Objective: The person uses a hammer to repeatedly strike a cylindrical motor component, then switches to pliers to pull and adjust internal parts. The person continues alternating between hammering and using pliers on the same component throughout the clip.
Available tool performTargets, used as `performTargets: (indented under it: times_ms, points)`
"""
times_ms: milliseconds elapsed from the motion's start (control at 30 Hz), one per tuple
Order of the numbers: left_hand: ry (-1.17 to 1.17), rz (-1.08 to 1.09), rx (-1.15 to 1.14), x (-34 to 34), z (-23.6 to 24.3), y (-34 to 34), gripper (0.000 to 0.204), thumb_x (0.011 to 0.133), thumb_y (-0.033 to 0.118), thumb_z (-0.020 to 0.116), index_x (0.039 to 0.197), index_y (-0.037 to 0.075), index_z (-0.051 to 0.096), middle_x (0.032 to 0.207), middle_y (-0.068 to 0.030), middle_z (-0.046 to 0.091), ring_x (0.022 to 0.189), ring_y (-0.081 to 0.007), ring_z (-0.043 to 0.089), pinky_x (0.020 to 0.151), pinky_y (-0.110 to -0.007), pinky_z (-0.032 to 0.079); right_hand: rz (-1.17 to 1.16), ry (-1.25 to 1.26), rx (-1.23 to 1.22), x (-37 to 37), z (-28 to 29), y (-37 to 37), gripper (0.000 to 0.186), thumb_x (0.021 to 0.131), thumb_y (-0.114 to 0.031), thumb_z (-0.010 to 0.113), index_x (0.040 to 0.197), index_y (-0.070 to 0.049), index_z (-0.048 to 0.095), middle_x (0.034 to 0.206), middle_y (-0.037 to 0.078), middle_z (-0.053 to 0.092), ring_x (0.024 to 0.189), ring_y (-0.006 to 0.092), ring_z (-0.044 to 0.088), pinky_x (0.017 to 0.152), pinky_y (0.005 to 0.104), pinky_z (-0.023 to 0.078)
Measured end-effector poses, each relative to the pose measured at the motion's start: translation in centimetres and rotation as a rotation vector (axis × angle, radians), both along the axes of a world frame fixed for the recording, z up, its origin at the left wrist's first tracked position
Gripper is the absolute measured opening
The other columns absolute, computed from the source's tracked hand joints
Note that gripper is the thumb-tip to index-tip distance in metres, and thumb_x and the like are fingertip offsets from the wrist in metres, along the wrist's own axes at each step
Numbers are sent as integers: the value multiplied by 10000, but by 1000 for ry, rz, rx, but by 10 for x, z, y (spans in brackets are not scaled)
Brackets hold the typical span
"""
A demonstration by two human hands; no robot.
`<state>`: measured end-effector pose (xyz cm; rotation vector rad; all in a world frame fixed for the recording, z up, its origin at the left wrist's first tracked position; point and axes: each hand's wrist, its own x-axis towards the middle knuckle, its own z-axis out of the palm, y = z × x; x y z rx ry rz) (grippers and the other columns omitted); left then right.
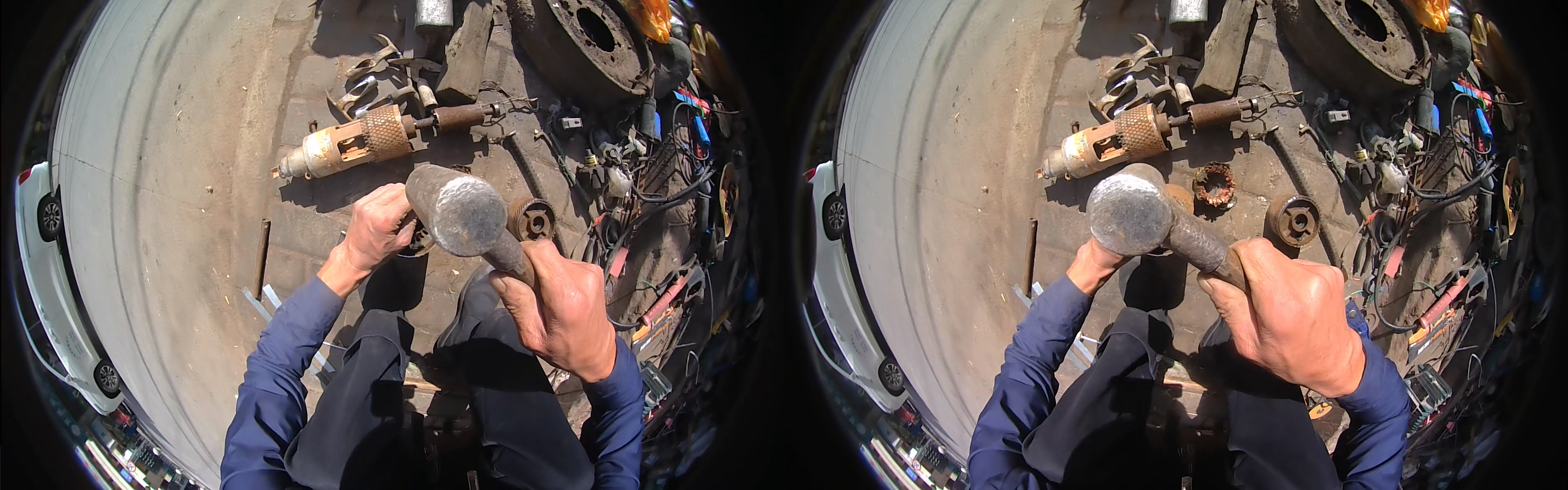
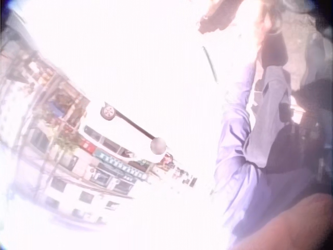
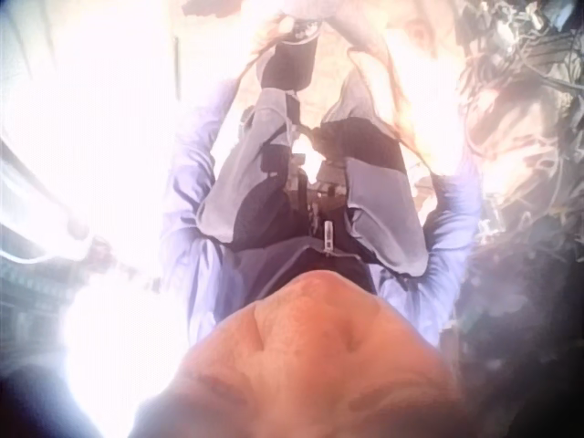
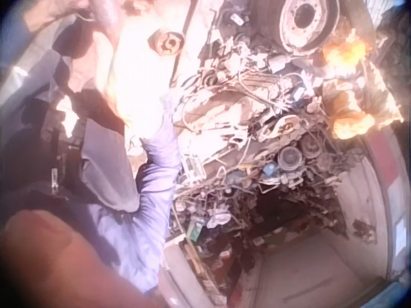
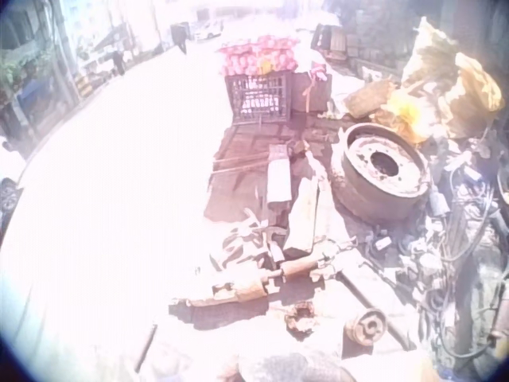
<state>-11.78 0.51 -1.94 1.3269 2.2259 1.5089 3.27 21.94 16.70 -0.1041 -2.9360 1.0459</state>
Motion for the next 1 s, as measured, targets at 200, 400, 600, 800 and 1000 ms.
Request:
performTargets:
  times_ms: [200, 400, 600, 800, 1000]
  points:
    - [-12, -36, -34, -6, -1, 4, 356, 747, 18, 818, 1094, 19, 739, 1025, -170, 739, 962, -394, 720, 866, -438, 601, 56, -322, 132, -19, -25, -7, 258, 975, -190, 780, 938, -26, 584, 670, 158, 665, 547, 382, 676, 496, 468, 511]
    - [-105, -146, -222, -5, -9, -11, 403, 915, 68, 775, 1315, 67, 719, 1318, -122, 699, 1188, -272, 675, 1065, -390, 528, 29, -134, 26, -5, 3, -5, 239, 967, -173, 806, 1057, -1, 666, 701, 167, 638, 581, 387, 680, 530, 434, 525]
    - [51, -60, -122, -9, -7, -1, 387, 752, -40, 820, 1125, 53, 771, 1081, -147, 749, 969, -352, 734, 844, -389, 606, -18, -382, 58, -16, -29, -10, 289, 1001, -230, 770, 920, -25, 583, 604, 180, 593, 585, 426, 654, 535, 500, 496]
    - [37, 16, -87, -6, 4, 3, 366, 733, -63, 803, 1078, 38, 737, 969, -152, 743, 864, -370, 727, 759, -421, 595, -107, -226, -27, 15, -35, 7, 219, 1004, -182, 768, 994, -7, 637, 656, 207, 616, 601, 430, 661, 548, 473, 485]
    - [19, 87, 18, -4, 25, 2, 202, 841, -49, 813, 1016, 26, 746, 879, -137, 750, 750, -294, 735, 681, -365, 581, -210, -203, -100, 20, -35, 12, 237, 1001, -200, 783, 977, -19, 632, 645, 203, 631, 596, 432, 672, 524, 489, 488]
